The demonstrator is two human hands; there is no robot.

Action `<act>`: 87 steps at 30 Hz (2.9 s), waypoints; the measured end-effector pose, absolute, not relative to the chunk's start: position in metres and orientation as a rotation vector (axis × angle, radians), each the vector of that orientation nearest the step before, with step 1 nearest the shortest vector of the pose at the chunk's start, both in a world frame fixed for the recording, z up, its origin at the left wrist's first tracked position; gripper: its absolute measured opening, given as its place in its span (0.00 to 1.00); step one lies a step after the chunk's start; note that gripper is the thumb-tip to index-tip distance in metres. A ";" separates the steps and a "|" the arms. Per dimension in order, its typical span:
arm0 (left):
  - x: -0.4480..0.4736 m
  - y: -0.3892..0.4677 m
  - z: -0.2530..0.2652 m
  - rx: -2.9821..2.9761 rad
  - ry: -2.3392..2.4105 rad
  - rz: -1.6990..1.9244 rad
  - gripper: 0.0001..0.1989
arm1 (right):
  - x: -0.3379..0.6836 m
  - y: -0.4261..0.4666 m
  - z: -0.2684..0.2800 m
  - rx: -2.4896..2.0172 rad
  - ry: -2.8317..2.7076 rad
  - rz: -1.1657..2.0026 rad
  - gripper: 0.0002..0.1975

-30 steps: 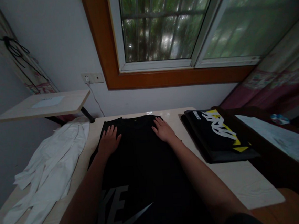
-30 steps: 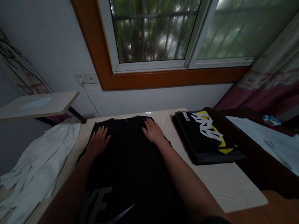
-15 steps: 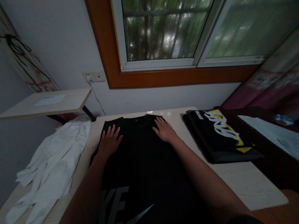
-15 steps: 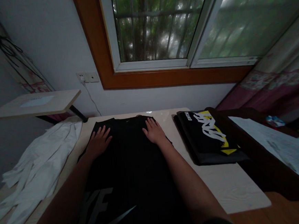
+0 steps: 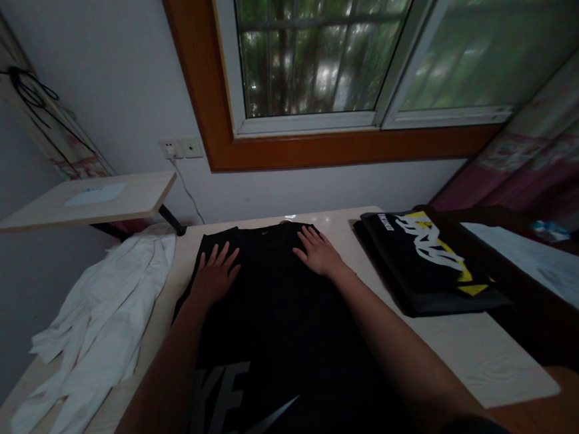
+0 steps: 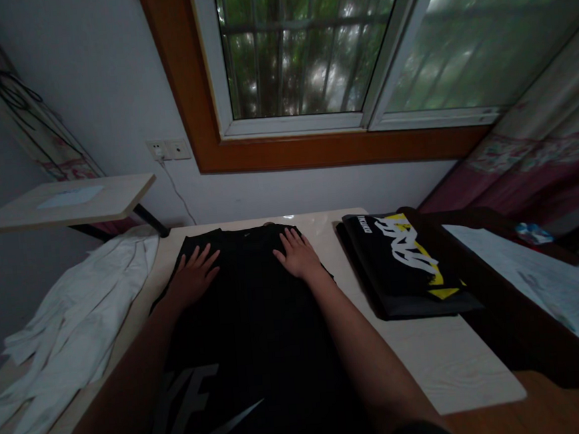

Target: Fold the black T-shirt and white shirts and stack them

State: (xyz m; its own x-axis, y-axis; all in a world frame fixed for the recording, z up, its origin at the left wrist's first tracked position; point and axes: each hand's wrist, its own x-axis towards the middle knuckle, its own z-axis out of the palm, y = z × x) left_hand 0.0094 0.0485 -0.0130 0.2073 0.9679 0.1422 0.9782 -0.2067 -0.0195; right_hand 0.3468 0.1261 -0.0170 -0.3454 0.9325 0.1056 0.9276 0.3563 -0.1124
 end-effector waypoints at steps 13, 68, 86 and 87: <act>0.011 0.047 -0.013 -2.424 -1.844 -0.161 0.32 | 0.348 0.124 -0.016 -1.701 -2.459 0.054 0.38; 0.018 0.049 -0.014 -2.414 -1.842 -0.188 0.33 | 0.381 0.110 -0.011 -1.565 -2.470 0.058 0.31; -0.005 0.040 0.002 -2.567 -1.781 -0.245 0.32 | 0.418 0.093 -0.017 -1.639 -2.506 0.039 0.33; -0.011 0.036 0.003 -2.562 -1.755 -0.248 0.31 | 0.419 0.095 -0.018 -1.644 -2.506 0.037 0.33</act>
